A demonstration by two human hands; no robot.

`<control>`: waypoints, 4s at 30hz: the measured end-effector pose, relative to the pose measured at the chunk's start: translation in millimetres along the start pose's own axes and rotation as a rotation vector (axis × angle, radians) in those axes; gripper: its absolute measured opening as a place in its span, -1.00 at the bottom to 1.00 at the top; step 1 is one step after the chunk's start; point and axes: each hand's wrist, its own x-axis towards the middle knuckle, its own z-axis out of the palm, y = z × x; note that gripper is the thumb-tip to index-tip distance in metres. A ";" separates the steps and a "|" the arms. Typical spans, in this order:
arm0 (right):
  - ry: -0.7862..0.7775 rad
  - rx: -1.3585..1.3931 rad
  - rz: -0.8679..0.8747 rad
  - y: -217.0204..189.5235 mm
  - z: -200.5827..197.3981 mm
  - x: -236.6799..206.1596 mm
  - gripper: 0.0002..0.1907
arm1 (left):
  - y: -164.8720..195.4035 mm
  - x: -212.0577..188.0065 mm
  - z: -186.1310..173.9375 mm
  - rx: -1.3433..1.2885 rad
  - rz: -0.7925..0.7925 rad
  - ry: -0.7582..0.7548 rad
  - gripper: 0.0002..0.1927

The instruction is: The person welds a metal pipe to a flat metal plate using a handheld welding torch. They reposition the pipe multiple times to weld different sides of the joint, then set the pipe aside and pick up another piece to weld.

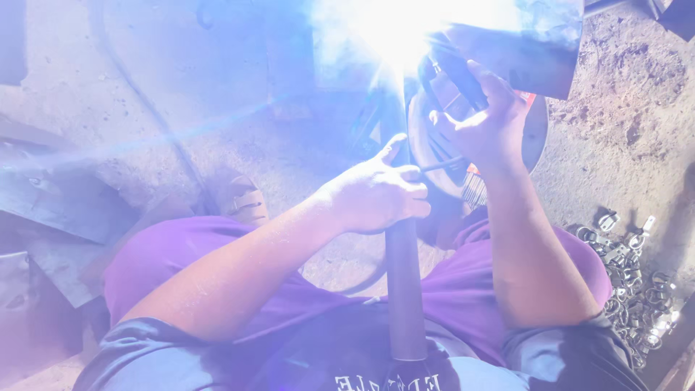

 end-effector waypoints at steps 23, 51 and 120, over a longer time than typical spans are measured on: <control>-0.077 0.069 0.099 -2.7 -4.4 -0.5 -0.22 | -1.9 0.5 -1.3 -0.039 -0.011 0.027 -0.93; -0.102 0.022 0.111 -9.0 -8.0 0.6 -0.23 | -1.5 -0.2 -0.2 -0.029 -0.029 -0.023 -0.93; 0.800 1.867 0.585 -3.5 -148.2 -64.6 -0.53 | -137.0 149.5 26.8 -0.211 -0.711 -0.332 -0.28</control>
